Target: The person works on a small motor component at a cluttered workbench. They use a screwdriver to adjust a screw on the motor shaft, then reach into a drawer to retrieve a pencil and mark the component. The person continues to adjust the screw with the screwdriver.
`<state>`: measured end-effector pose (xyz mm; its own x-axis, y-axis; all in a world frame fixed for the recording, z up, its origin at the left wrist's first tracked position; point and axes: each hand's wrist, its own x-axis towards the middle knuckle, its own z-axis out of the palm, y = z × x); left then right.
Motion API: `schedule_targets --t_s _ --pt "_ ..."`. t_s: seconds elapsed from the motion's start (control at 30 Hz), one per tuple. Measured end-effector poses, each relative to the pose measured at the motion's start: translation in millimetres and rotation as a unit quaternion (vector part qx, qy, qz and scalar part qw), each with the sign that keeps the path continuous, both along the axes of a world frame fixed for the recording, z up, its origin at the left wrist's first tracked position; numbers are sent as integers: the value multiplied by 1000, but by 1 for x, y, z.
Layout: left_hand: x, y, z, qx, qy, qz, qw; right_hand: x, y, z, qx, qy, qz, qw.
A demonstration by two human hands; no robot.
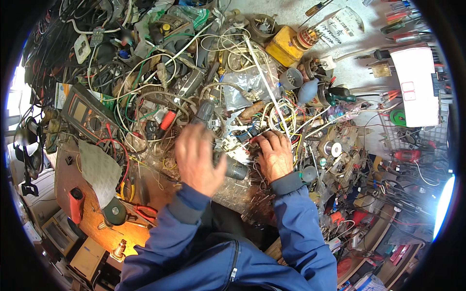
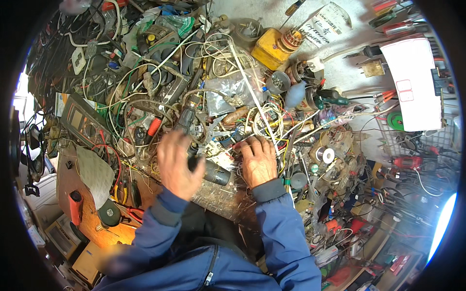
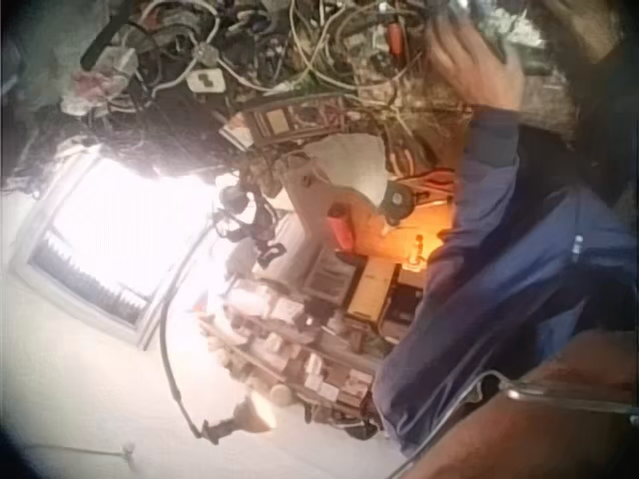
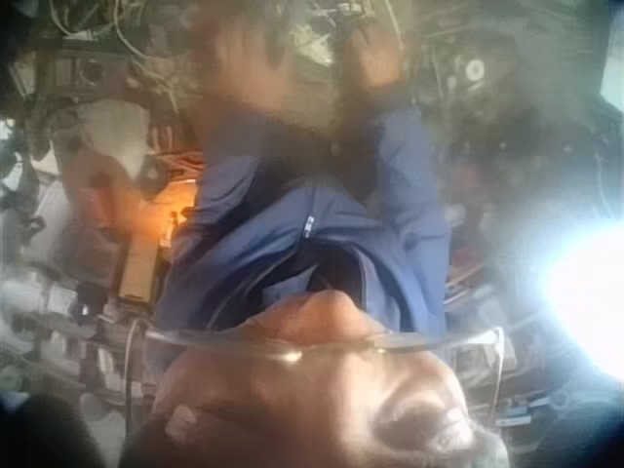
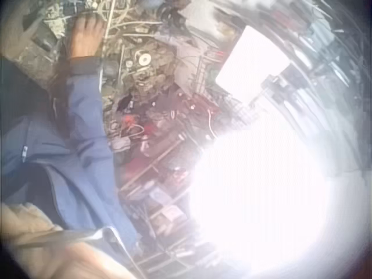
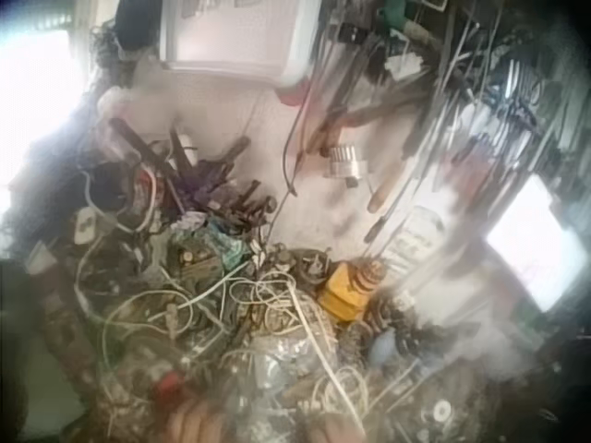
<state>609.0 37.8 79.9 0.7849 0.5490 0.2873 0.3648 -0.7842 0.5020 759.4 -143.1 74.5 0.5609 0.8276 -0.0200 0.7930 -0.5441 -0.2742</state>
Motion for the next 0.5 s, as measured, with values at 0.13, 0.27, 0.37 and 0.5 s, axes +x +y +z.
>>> schedule_targets --t_s 0.13,0.27,0.37,0.5 --pt "11 31 -12 -123 130 46 983 5 -28 -9 -54 -40 20 998" --pt "19 42 -17 -129 148 66 978 3 -50 1 -115 10 -15 993" --pt "17 46 -26 -143 117 83 979 4 -65 7 -94 6 -1 996" --pt "8 55 -36 -108 55 61 991 2 -75 14 -100 8 0 995"
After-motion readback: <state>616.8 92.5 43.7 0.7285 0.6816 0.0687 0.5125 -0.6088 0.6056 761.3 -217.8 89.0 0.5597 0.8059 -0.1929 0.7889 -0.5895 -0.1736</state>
